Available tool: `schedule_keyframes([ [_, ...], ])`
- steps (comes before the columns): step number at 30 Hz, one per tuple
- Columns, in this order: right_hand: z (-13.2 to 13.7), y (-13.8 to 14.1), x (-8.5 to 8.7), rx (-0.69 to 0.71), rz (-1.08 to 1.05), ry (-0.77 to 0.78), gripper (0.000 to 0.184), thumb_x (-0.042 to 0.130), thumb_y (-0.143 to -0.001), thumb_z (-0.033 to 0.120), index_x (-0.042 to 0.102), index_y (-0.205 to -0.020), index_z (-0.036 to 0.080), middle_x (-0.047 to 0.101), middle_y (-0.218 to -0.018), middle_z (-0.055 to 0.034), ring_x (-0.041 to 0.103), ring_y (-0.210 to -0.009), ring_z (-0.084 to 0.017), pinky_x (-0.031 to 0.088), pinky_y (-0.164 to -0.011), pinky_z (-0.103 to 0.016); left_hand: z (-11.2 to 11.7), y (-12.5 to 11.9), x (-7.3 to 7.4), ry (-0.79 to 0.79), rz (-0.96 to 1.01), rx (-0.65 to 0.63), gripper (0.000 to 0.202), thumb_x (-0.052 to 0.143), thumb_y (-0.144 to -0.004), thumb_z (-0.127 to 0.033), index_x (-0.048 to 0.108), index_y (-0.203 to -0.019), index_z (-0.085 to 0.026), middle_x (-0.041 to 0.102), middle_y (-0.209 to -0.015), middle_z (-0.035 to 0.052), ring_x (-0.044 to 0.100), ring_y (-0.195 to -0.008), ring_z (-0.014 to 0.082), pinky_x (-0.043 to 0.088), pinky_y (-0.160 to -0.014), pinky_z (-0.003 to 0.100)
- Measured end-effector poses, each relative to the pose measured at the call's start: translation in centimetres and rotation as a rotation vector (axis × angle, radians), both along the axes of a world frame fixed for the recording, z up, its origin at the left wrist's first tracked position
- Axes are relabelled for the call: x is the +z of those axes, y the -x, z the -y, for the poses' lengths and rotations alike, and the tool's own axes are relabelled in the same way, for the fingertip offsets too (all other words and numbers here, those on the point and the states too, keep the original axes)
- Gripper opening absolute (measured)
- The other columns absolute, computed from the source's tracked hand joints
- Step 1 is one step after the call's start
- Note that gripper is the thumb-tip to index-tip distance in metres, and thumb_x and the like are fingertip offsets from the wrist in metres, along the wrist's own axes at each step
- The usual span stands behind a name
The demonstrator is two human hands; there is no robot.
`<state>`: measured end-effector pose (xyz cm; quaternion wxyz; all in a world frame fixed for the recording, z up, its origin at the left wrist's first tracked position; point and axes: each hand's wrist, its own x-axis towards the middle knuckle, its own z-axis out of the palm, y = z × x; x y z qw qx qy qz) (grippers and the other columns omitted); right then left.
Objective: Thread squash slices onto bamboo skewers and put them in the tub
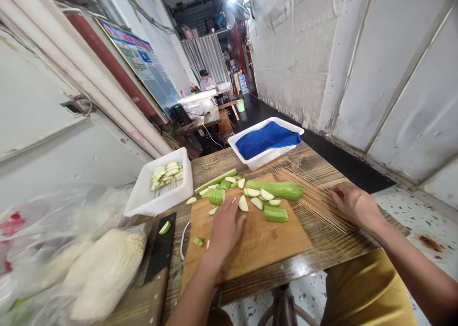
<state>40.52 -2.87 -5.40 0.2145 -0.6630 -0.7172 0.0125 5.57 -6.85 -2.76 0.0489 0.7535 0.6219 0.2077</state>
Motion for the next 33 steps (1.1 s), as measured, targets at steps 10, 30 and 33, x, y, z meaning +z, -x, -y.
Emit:
schedule_keyframes([
  [10,6.4,3.2,2.0,0.194,-1.107,0.275,0.026,0.044,-0.086,0.043,0.046,-0.099,0.021,0.050,-0.063,0.0023,0.047,-0.053,-0.012,0.042,-0.051,-0.024,-2.6,-3.7,0.0,0.050,0.017,0.039,0.039,0.059,-0.069,-0.038,0.058,-0.103,-0.019,0.060,-0.110,0.0100,0.049,-0.106,0.0269,0.022,-0.096,0.047],
  [30,12.4,12.1,-0.8,0.323,-1.025,0.322,0.025,0.044,-0.086,0.037,0.061,-0.097,0.022,0.056,-0.066,-0.0001,0.051,-0.055,-0.013,0.040,-0.050,-0.022,-0.5,-3.9,-0.8,-0.008,0.340,0.034,0.012,0.050,-0.073,-0.018,0.057,-0.083,-0.017,0.058,-0.084,0.0042,0.052,-0.083,0.0172,0.040,-0.077,0.031],
  [33,12.9,13.7,-0.7,0.445,-0.965,0.326,0.033,0.036,-0.090,0.033,0.057,-0.112,0.023,0.047,-0.049,0.0047,0.047,-0.046,-0.011,0.039,-0.049,-0.022,0.4,-2.5,-1.0,0.103,0.640,0.129,0.019,0.053,-0.074,-0.027,0.060,-0.090,-0.016,0.061,-0.079,0.0025,0.056,-0.076,0.0161,0.042,-0.075,0.031],
])
